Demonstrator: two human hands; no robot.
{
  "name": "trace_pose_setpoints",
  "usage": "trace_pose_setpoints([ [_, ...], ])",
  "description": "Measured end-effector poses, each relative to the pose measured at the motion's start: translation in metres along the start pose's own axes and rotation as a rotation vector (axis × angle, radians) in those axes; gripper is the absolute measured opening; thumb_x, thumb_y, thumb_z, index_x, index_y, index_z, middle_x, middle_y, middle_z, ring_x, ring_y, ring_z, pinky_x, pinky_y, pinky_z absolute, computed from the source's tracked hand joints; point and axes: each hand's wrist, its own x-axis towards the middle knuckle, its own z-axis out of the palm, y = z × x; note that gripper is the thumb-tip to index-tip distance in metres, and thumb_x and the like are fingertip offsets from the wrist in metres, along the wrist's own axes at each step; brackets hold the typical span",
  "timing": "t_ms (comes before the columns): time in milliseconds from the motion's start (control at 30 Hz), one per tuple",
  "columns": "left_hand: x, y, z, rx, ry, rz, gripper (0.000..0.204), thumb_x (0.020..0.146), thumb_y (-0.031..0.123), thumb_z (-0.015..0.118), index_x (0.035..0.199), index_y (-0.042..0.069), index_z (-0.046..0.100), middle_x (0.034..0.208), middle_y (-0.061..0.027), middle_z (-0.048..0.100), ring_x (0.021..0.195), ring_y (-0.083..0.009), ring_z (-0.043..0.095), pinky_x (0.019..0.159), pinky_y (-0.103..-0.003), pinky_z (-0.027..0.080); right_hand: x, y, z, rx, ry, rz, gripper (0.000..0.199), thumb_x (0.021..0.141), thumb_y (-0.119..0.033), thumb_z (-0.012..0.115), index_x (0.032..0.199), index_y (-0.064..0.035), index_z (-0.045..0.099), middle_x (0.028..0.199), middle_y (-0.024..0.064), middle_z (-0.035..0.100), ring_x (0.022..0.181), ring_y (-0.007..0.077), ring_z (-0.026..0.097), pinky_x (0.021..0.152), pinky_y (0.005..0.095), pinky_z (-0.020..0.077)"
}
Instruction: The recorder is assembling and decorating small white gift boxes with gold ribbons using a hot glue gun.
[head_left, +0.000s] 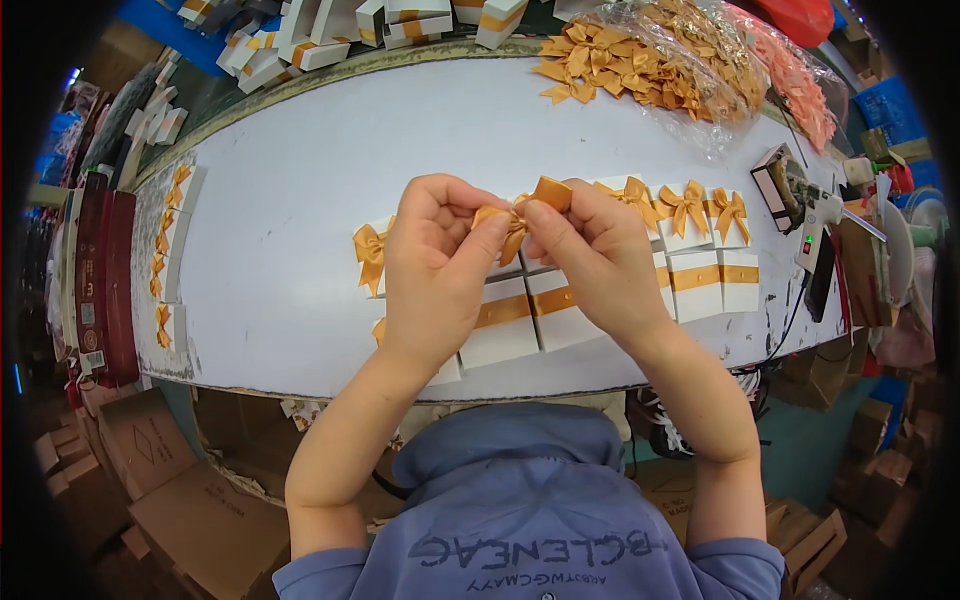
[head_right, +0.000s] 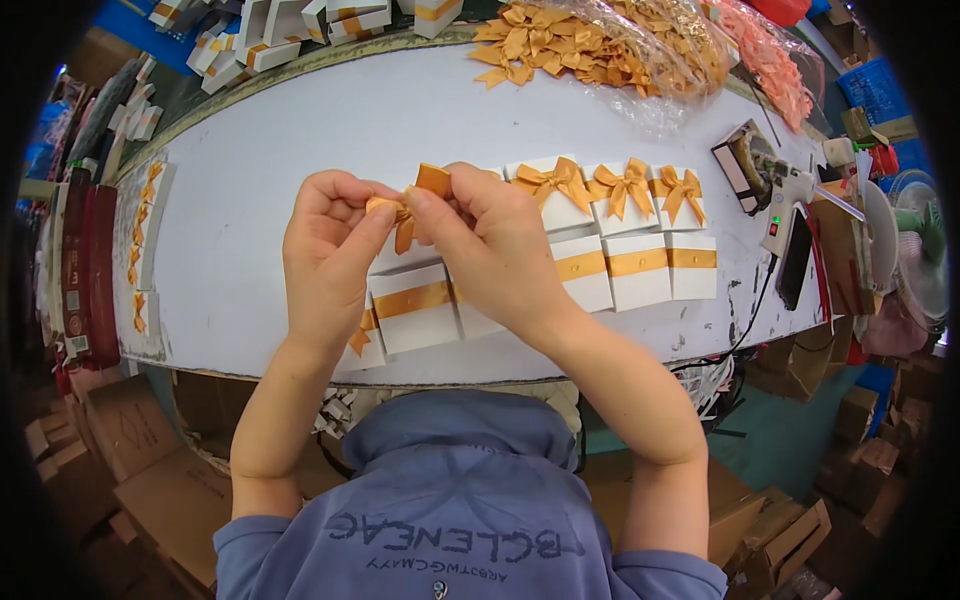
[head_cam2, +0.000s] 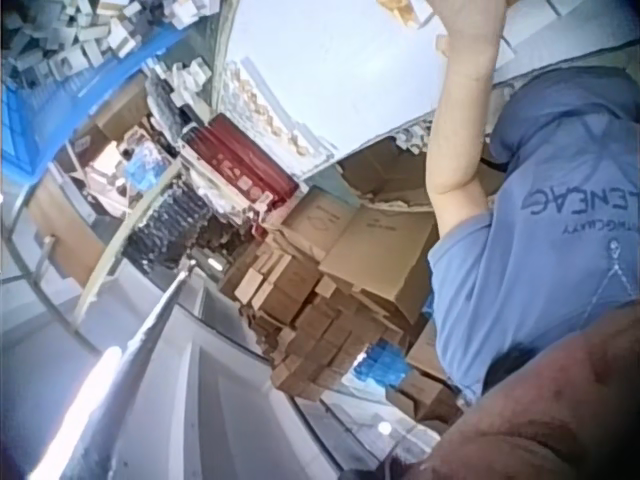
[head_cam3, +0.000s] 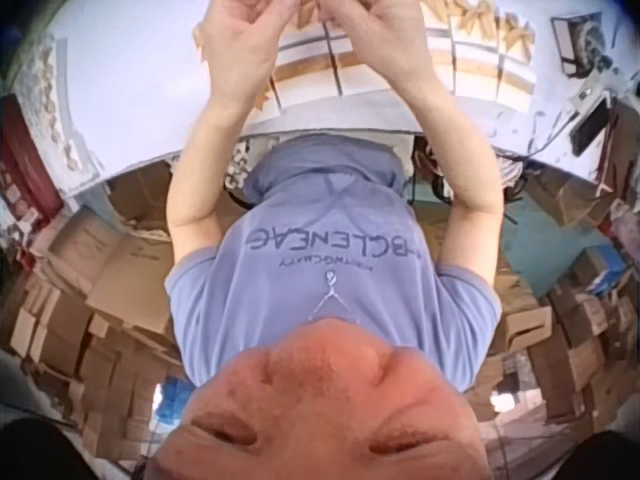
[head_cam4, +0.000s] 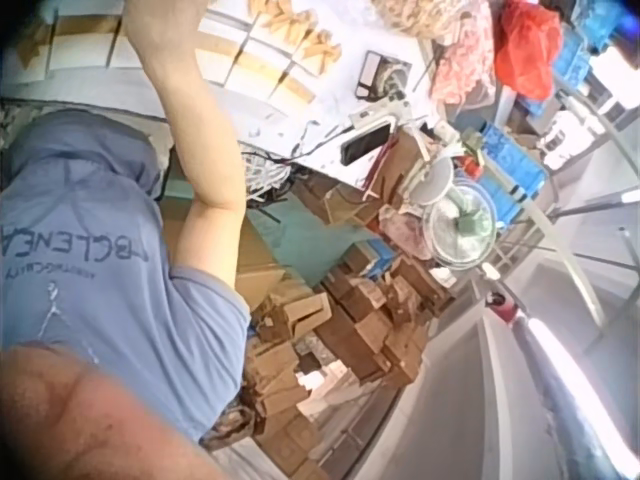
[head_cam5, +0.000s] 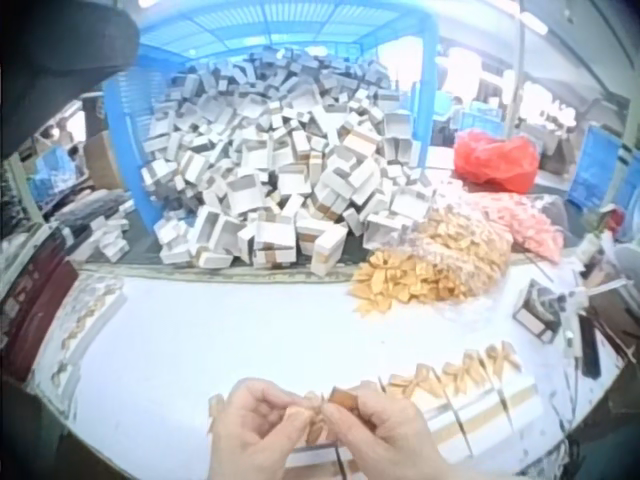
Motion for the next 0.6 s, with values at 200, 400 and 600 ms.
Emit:
trace_pose_setpoints([
  [200, -0.023, -0.006, 0.002, -0.071, 0.092, 0.078, 0.028, 0.081, -0.008, 0.055, 0.101, 0.000, 0.036, 0.101, -0.0128, 0.051, 0.086, -0.0139, 0.059, 0.074, -0.023, 0.049, -0.012, -0.003, 0.016, 0.138, 0.068, 0.088, 0.026, 0.088, -0.017, 0.057, 0.068, -0.0005, 0.055, 0.055, -0.0020, 0.051, 0.051, 0.0027, 0.040, 0.045, 0.0201, 0.0317],
  [400, -0.031, -0.009, -0.010, -0.289, 0.068, -0.069, 0.027, 0.081, -0.009, 0.055, 0.096, 0.003, 0.036, 0.093, -0.0108, 0.055, 0.084, -0.0125, 0.059, 0.073, -0.022, 0.049, -0.021, 0.003, 0.015, 0.120, 0.036, 0.110, 0.026, 0.087, -0.016, 0.057, 0.066, -0.0016, 0.053, 0.055, -0.0034, 0.049, 0.050, 0.0016, 0.038, 0.043, 0.0202, 0.0281],
  [600, -0.051, -0.017, -0.016, -0.049, 0.136, -0.049, 0.012, 0.083, -0.008, 0.052, 0.082, 0.002, 0.046, 0.090, -0.0062, 0.057, 0.074, -0.0085, 0.057, 0.064, -0.025, 0.048, -0.035, 0.004, 0.012, 0.054, -0.032, 0.224, 0.012, 0.089, -0.012, 0.056, 0.084, -0.0012, 0.055, 0.069, -0.0036, 0.056, 0.060, -0.0001, 0.046, 0.049, 0.0153, 0.0340],
])
